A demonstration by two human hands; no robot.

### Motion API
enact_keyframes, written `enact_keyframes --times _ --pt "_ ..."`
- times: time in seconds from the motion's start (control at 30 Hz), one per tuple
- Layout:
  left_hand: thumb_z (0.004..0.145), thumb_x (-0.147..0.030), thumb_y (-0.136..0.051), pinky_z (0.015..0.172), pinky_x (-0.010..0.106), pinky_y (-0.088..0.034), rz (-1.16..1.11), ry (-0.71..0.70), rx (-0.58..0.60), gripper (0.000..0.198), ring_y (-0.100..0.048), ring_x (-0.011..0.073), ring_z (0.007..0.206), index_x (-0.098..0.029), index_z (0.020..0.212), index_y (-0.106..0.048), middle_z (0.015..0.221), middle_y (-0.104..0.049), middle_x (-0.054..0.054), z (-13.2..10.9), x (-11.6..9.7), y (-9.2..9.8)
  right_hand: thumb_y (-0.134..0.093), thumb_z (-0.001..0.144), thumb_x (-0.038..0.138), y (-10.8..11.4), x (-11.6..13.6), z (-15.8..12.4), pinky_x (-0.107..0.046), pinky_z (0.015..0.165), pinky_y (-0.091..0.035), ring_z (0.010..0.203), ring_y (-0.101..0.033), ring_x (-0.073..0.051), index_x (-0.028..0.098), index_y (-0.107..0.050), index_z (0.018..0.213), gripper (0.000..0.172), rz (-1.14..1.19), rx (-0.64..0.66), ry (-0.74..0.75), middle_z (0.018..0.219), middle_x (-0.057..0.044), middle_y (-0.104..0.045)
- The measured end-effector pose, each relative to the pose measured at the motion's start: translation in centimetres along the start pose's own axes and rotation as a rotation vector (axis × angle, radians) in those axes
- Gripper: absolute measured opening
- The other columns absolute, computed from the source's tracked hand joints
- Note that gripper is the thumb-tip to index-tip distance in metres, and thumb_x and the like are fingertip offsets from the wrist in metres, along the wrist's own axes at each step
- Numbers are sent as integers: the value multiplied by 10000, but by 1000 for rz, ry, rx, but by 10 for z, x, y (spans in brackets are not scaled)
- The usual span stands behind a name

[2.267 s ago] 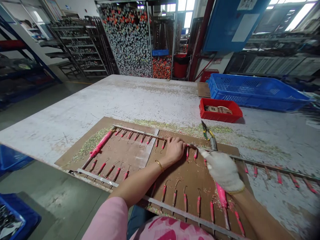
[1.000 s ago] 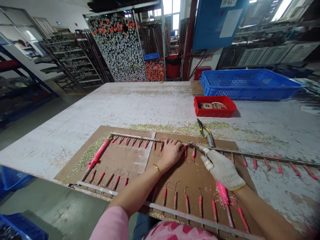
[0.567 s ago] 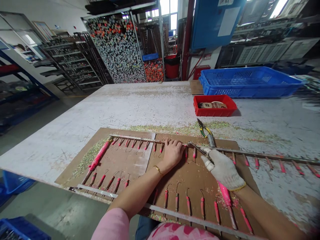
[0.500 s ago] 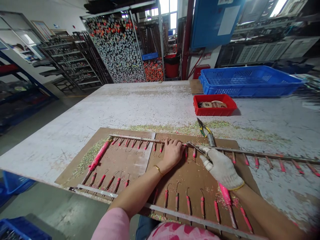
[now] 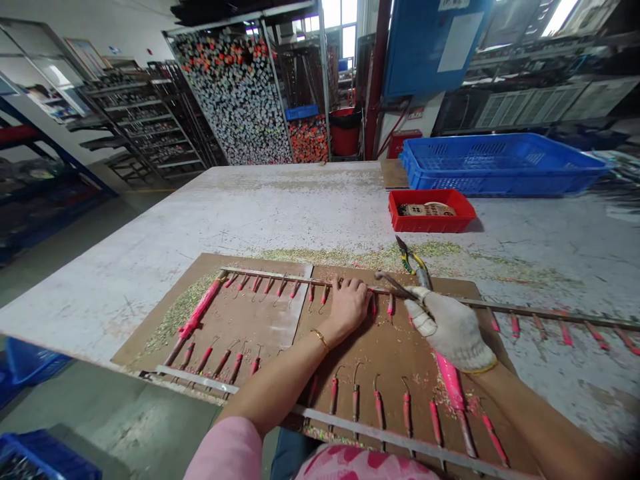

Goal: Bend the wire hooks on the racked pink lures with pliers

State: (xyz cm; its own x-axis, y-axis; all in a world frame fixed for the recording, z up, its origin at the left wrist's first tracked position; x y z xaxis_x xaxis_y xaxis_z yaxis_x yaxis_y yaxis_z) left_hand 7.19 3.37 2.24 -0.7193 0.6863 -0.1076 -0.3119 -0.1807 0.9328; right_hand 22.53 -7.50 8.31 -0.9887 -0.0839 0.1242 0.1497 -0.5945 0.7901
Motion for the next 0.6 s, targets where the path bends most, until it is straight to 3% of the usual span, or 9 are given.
enact_keyframes --times 0.07,0.23,0.37,0.4,0.53,0.6 --pt "1092 -316 -441 1138 563 -340 -2 5 -1 268 -635 252 1045 -211 1013 -674 1059 -709 70 0 0 -1 -475 1050 431 4 5 0 -299 690 -397 712 -669 -173 173 -767 1127 398 -65 -58 38 826 -65 -772" --pt "1095 -321 -430 1135 571 -339 0 23 -1 281 -629 254 1035 -204 990 -664 1030 -697 74 1 1 -3 -486 1040 375 -8 17 2 -329 589 -241 549 -534 -148 214 -794 1040 348 -257 61 167 641 -23 -681" --pt "1090 -309 -444 1143 564 -331 -5 20 11 266 -629 252 1041 -209 986 -668 1027 -694 73 1 0 -4 -542 1025 422 20 13 1 -320 629 -299 579 -531 -157 151 -784 1119 375 -264 -207 119 615 -32 -643" --pt "1090 -307 -444 1139 564 -333 -6 21 13 266 -629 253 1038 -208 987 -669 1026 -695 74 1 0 -4 -546 1022 426 21 13 1 -318 632 -305 581 -530 -156 150 -781 1133 379 -259 -218 111 619 -33 -646" --pt "1084 -313 -460 1121 561 -347 -12 19 8 248 -625 262 1045 -204 1014 -672 1036 -697 80 1 0 -3 -503 1027 353 -1 22 3 -332 594 -234 541 -494 -151 218 -791 1068 321 -245 7 196 611 -21 -655" --pt "1086 -314 -456 1112 556 -354 -9 12 2 250 -626 261 1041 -207 1012 -669 1035 -696 77 1 0 -3 -503 1029 354 2 23 5 -336 594 -220 534 -486 -152 212 -794 1052 325 -248 -7 201 597 -21 -648"
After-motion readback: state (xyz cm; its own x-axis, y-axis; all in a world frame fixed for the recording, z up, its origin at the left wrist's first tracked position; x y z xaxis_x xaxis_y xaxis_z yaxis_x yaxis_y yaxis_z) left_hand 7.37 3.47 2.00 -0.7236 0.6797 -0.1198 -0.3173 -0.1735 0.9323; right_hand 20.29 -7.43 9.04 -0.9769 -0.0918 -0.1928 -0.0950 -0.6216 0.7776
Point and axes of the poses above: each hand's wrist, its own z-axis towards the middle knuckle, its own y-axis out of the back of the hand, x = y × z, the point moved 8 cm from there along z, towards the middle knuckle
